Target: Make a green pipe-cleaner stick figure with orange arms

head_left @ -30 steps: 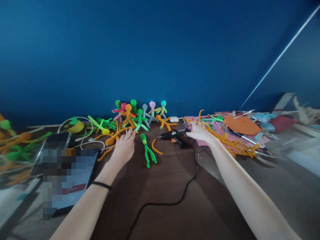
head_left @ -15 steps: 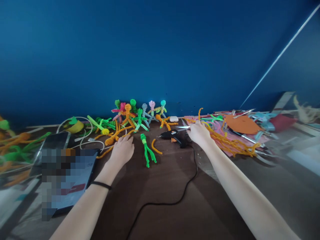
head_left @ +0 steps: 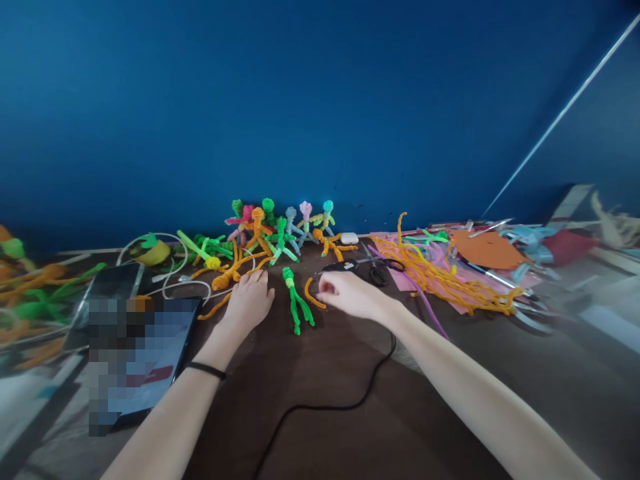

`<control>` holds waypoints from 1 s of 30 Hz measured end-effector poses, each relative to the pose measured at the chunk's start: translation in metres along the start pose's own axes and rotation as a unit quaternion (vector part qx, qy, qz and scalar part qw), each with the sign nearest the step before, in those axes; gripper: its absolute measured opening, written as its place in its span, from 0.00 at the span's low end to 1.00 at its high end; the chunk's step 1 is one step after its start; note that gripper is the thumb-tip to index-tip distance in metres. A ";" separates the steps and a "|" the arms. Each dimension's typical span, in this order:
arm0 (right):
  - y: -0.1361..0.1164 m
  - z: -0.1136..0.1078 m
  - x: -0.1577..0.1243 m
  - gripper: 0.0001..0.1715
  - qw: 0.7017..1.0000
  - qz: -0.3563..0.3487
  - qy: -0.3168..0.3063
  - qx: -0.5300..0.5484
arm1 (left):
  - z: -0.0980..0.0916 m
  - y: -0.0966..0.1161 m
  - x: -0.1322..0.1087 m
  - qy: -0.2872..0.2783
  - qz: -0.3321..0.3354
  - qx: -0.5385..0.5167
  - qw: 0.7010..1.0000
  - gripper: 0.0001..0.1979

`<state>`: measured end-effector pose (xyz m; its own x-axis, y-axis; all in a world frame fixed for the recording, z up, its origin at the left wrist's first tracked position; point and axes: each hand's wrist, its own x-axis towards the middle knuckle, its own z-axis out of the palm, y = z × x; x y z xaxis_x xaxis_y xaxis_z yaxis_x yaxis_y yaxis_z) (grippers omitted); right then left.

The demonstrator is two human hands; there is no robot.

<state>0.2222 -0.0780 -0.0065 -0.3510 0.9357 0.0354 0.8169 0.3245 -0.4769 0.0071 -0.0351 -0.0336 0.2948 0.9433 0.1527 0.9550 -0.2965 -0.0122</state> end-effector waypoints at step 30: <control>0.000 -0.020 -0.003 0.08 0.858 0.000 -0.158 0.489 | -0.065 0.020 -0.013 -0.306 0.013 -0.639 0.705 0.11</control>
<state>0.2321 -0.0784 0.0110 -0.5841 0.8009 -0.1316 0.0969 -0.0922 -0.9910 0.0206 -0.0630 0.0287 0.6451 0.7065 -0.2911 0.2535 0.1616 0.9537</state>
